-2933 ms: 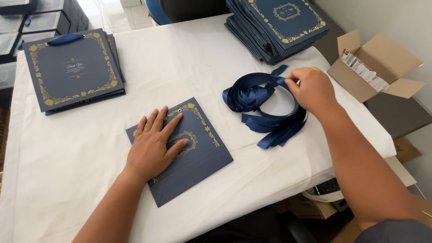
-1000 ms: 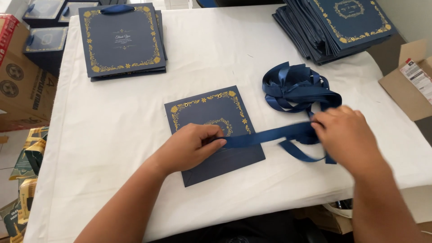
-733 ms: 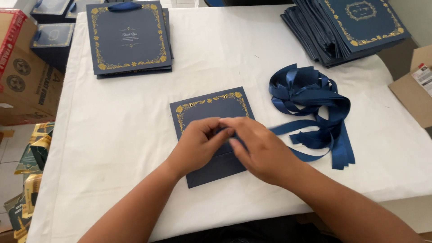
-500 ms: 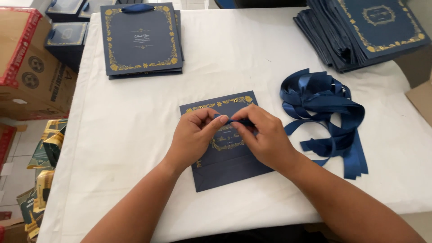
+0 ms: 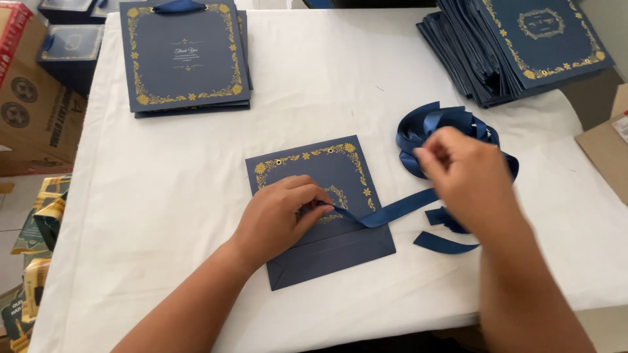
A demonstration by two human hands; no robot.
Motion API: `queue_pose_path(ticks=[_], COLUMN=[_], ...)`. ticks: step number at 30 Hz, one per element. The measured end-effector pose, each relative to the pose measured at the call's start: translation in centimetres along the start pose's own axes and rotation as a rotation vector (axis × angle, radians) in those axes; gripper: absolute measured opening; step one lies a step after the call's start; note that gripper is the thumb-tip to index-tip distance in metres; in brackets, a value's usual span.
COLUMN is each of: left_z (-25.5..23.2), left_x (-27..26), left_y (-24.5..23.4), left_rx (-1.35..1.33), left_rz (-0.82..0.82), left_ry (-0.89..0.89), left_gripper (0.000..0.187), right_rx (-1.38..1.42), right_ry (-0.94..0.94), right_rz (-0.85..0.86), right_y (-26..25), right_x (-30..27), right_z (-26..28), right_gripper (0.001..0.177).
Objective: Threading and tying decorative blue ribbons onto blue envelopes or gift bags.
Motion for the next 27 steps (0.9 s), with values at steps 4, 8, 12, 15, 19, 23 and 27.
queue_pose_path(ticks=[4, 8, 12, 15, 19, 23, 27], left_z=[1.4, 0.3, 0.3, 0.3, 0.4, 0.4, 0.3], left_x=[-0.1, 0.0, -0.1, -0.1, 0.0, 0.0, 0.1], left_y=[1.3, 0.5, 0.4, 0.5, 0.7, 0.6, 0.6], left_rx=[0.027, 0.026, 0.034, 0.036, 0.033, 0.043, 0.031], left_rz=[0.080, 0.072, 0.079, 0.093, 0.144, 0.156, 0.161], left_ry=[0.029, -0.019, -0.031, -0.047, -0.073, -0.087, -0.101], left_gripper=[0.009, 0.008, 0.009, 0.009, 0.009, 0.009, 0.009], right_rx=[-0.302, -0.315, -0.246, -0.143, -0.005, 0.047, 0.123], right_ry=[0.387, 0.169, 0.070, 0.048, 0.128, 0.170, 0.184], right_rz=[0.112, -0.013, -0.077, -0.061, 0.073, 0.166, 0.140], right_y=[1.8, 3.4, 4.5, 4.7, 4.5, 4.0, 3.9], right_x=[1.2, 1.7, 2.2, 2.4, 2.5, 2.0, 1.8], right_z=[-7.5, -8.9, -9.6, -9.6, -10.1, -10.4, -10.8], right_gripper=[0.036, 0.015, 0.012, 0.012, 0.015, 0.020, 0.017])
Point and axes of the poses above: each hand's wrist, its own x-axis towards the middle knuckle, its own y-axis out of the palm, z = x × y, the point moved 5 cm from there along x, towards the middle knuckle, and after that the axes turned 15 degrees about z, right-handed, at the moved point
